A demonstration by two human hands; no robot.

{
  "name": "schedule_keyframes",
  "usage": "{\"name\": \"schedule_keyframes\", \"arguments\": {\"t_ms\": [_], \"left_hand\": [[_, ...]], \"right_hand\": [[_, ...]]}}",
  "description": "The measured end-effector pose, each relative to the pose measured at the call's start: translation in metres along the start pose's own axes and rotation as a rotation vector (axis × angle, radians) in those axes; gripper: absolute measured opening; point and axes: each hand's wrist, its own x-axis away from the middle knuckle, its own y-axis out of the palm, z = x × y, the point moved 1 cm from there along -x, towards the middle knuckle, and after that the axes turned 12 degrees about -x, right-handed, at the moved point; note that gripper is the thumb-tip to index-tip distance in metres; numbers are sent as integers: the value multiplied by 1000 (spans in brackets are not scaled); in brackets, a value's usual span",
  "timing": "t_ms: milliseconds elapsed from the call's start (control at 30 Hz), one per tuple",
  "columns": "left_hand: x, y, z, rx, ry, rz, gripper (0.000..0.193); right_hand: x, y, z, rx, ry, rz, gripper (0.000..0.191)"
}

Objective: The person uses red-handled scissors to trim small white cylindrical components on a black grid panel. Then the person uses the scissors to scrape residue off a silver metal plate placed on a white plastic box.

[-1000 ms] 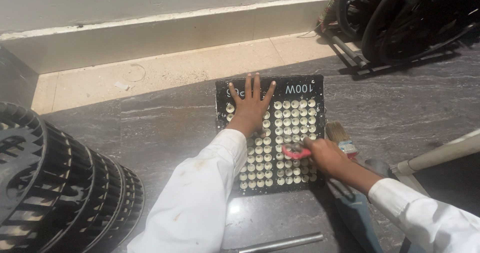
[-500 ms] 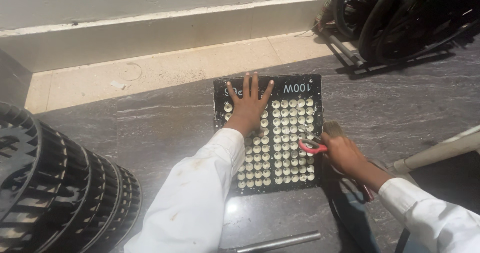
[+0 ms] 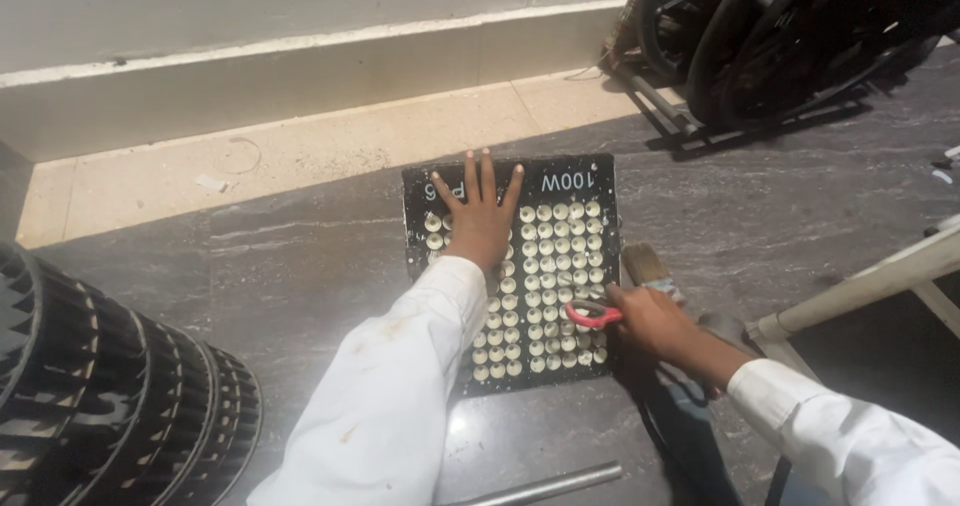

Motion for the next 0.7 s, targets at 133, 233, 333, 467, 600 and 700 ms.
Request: {"name": "schedule_keyframes", "arguments": {"t_ms": [133, 233, 333, 467, 600, 700], "left_hand": [[-3, -7, -1, -59, 168, -222, 121], [1, -21, -6, -186, 382, -287, 138], [-3, -36, -11, -106, 323, -194, 132], [-9, -47, -10, 14, 348, -333, 152], [-7, -45, -4, 221, 305, -408, 161], [-4, -34, 4, 338, 165, -211, 156]], "right_hand": [[-27, -16, -6, -158, 242, 179, 20], [-40, -19, -2, -119, 204, 247, 21], [-40, -10, 2, -119, 45, 198, 28], [-38, -10, 10, -157, 210, 205, 27], [-38, -21, 10, -135, 267, 92, 30], [-34, -24, 0, -66, 60, 191, 28]]}}
